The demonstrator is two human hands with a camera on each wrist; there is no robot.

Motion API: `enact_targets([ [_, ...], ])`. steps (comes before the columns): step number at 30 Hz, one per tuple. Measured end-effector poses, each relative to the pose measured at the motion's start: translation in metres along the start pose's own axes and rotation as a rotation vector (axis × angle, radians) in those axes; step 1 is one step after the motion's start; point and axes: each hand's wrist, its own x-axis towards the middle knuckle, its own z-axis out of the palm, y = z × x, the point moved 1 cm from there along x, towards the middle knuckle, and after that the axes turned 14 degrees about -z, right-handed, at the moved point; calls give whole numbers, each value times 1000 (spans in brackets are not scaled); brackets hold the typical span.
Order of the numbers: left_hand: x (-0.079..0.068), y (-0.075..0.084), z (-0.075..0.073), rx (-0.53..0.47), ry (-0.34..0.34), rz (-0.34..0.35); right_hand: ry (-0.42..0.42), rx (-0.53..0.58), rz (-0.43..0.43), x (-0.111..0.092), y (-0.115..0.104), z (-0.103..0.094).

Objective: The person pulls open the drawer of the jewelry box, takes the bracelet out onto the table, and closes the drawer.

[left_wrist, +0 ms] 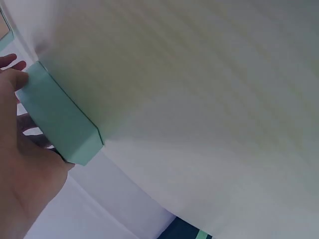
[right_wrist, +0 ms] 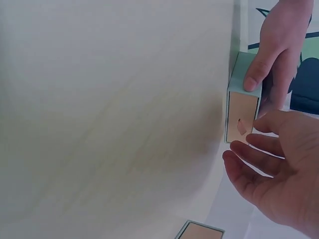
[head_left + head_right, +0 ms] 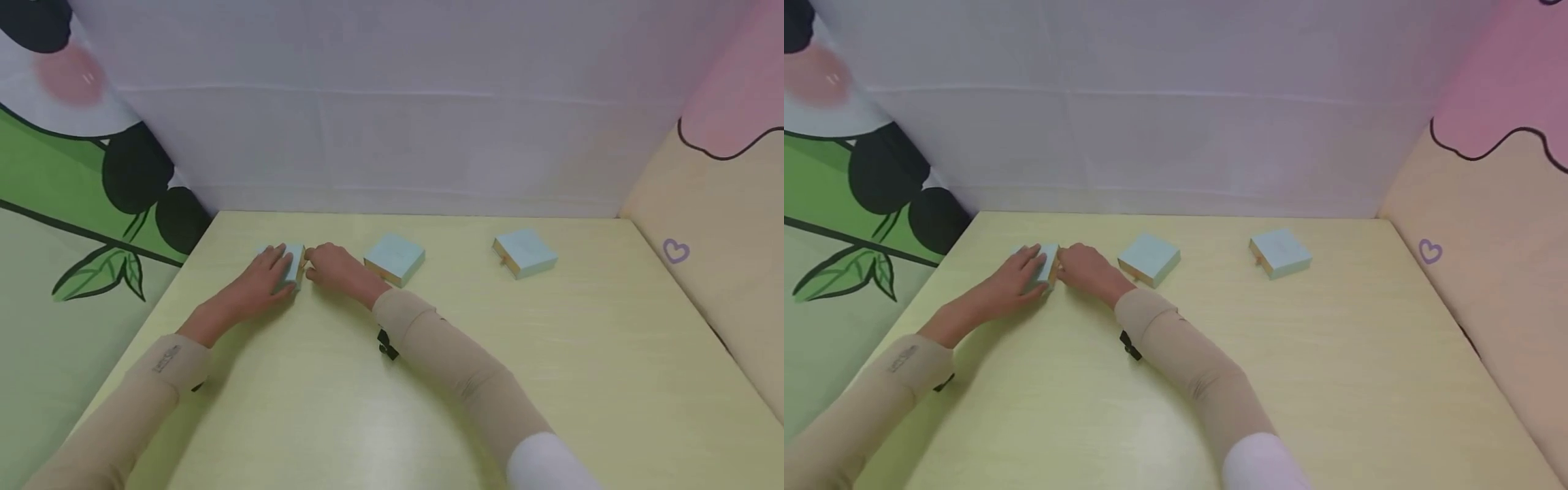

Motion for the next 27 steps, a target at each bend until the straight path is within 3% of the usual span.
enact_targets([
  [5,3,2,2,16,19,9,-36,5,21,14,3,0],
  [12,5,4,1,29,15,38,-2,15,53,29,10,3],
  [19,8,2,3,110,17,38,17,14,98,35,15,10],
  [27,5,-4,6,49,56,66,18,42,146,38,14,17],
])
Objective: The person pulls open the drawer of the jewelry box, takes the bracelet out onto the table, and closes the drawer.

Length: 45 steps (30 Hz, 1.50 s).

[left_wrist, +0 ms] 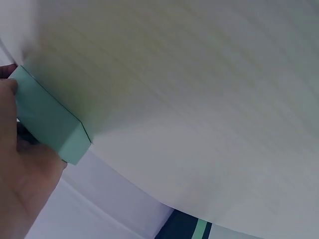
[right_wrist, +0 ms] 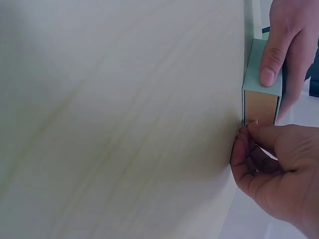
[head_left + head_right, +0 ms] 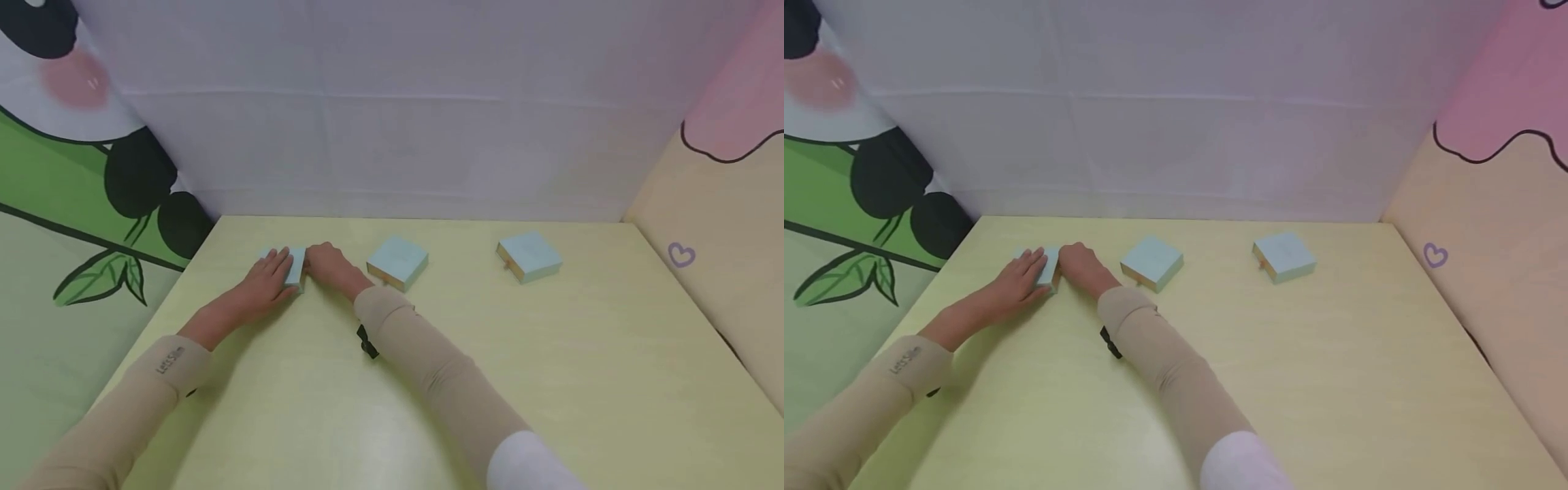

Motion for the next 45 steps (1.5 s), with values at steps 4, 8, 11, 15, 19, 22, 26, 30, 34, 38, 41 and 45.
enact_targets([
  [4,-3,-5,4,20,-3,4,-4,-16,19,-1,-4,2],
  [8,-7,-8,5,44,-26,-8,2,-8,43,-5,-5,3],
  [11,-10,-9,4,45,-37,-14,4,-8,46,-9,-6,4],
  [15,-12,-8,3,49,-40,-9,12,3,43,-18,-4,3],
  [19,-12,-4,1,36,-53,-9,38,30,36,-27,5,1],
  [22,-11,-2,-1,30,-58,-10,65,64,34,-34,12,-1],
  [26,-10,-7,-1,31,-56,-15,89,114,17,-42,17,-1],
  [30,-12,-12,1,-10,-62,-3,84,136,1,-49,19,-1],
  [34,-12,-15,2,-19,-76,10,77,156,15,-54,21,-3],
  [38,-12,-14,0,-18,-78,5,85,158,48,-58,24,-8],
  [41,-13,-14,-2,-23,-65,1,85,145,57,-61,27,-11],
  [45,-12,-14,0,-15,-55,5,83,139,50,-64,29,-12],
])
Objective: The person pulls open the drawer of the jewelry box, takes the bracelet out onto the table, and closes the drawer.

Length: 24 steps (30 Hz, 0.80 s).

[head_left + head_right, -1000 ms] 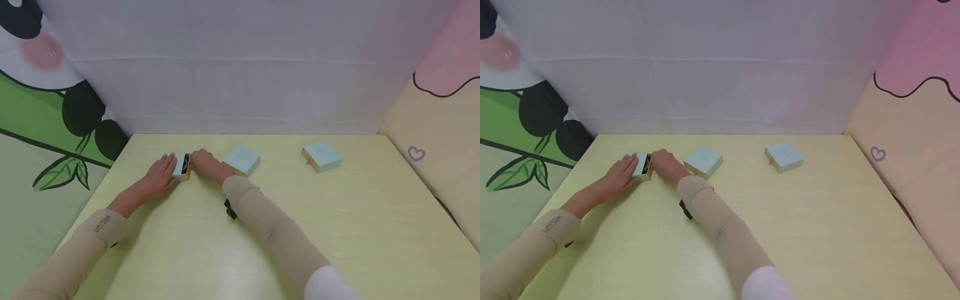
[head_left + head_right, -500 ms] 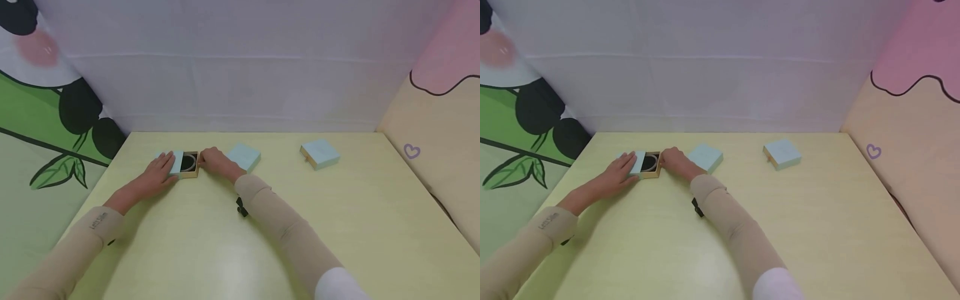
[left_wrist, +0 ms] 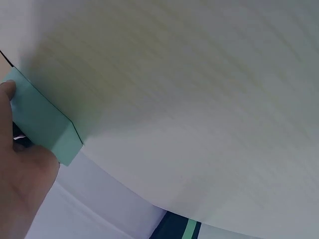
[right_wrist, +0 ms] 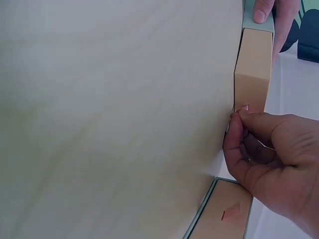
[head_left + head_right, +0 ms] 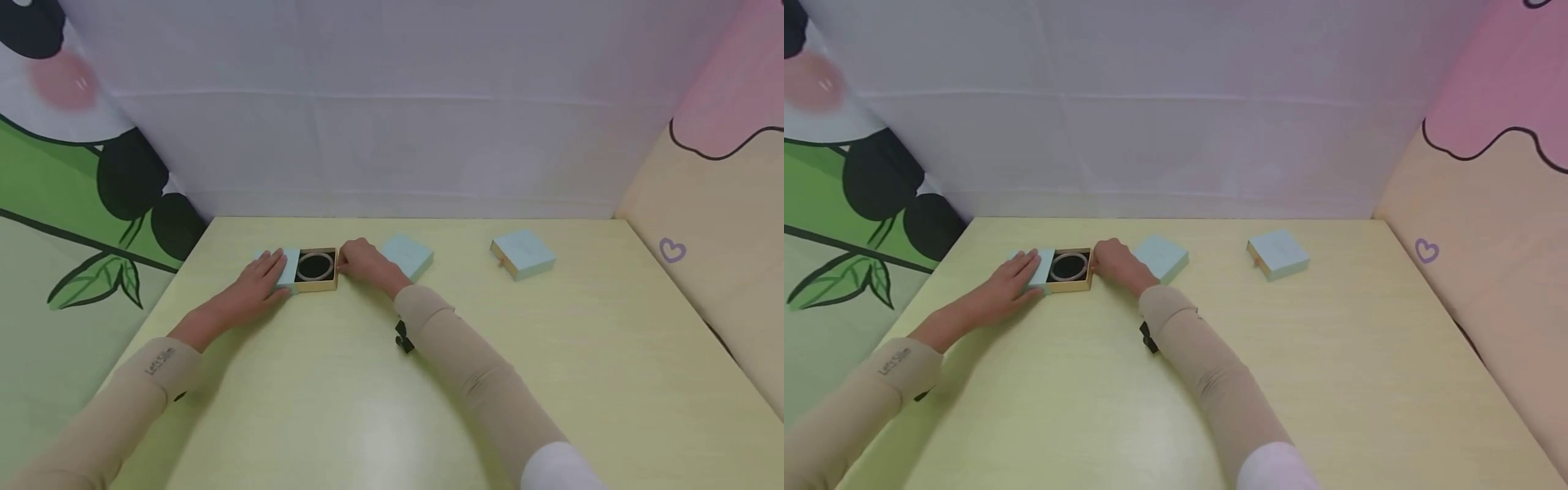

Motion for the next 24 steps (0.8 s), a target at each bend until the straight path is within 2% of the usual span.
enact_targets([
  [4,2,-1,0,11,0,6,7,6,-10,0,1,0],
  [8,3,0,3,22,30,32,3,10,3,-1,2,2],
  [13,5,-3,11,70,54,43,50,-97,22,2,-4,4],
  [17,3,-4,11,72,33,17,88,-177,-56,8,-24,-4],
  [19,3,-5,10,71,28,8,51,-192,-115,13,-36,-8],
  [21,4,-5,10,68,32,9,-21,-204,-153,20,-44,-8],
  [24,3,-5,14,61,43,19,-151,-218,-135,29,-51,-2],
])
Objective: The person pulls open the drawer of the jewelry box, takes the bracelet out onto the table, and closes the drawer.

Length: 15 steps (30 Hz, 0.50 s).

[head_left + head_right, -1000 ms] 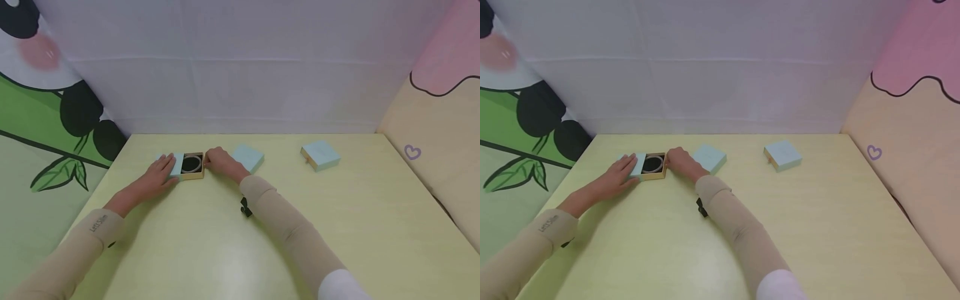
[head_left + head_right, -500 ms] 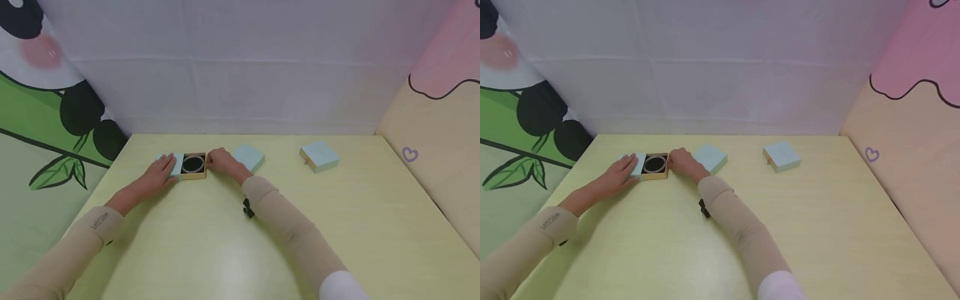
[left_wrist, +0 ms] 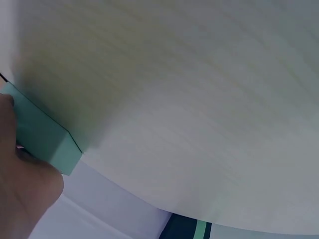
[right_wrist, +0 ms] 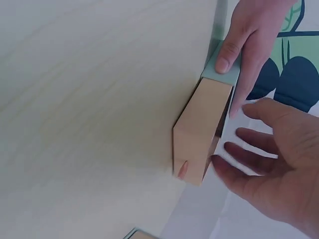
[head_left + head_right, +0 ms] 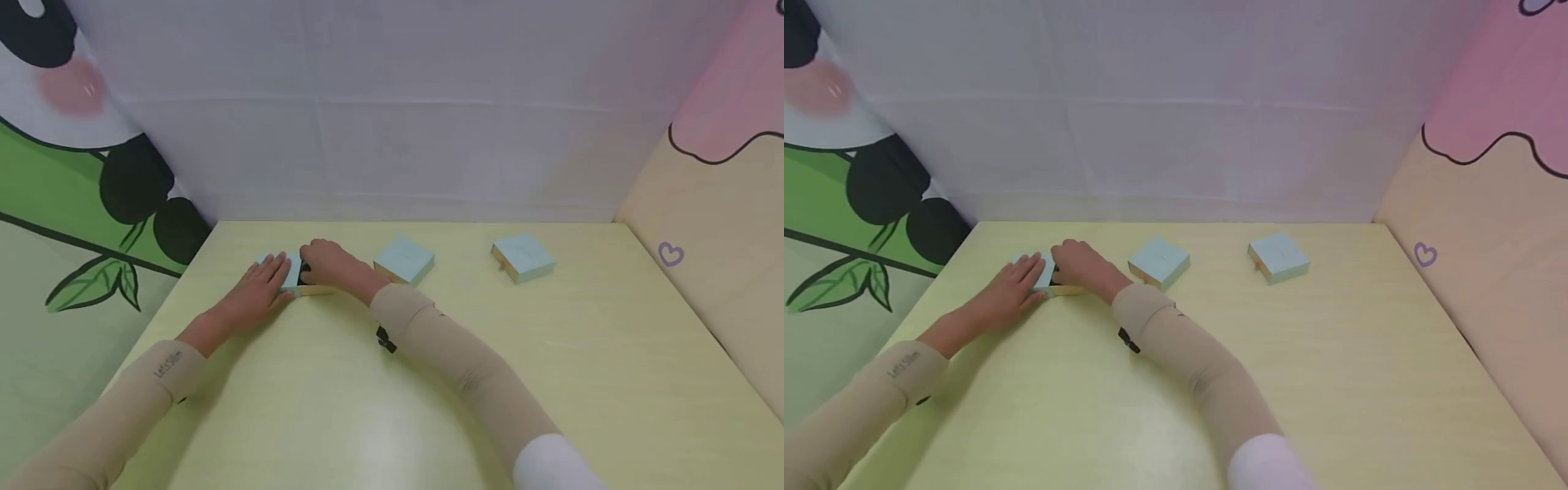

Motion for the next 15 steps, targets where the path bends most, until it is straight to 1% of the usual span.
enact_targets([
  [3,-1,3,2,4,6,-2,-91,-12,49,7,-2,6],
  [5,-2,4,2,5,0,-9,-120,-39,73,9,-3,8],
  [7,-1,4,1,2,-9,-17,-126,-69,84,11,-3,8],
  [11,1,2,1,-15,-13,-18,-128,-161,70,11,-3,9],
  [15,1,1,0,-26,-15,-13,-131,-186,69,14,-3,9],
])
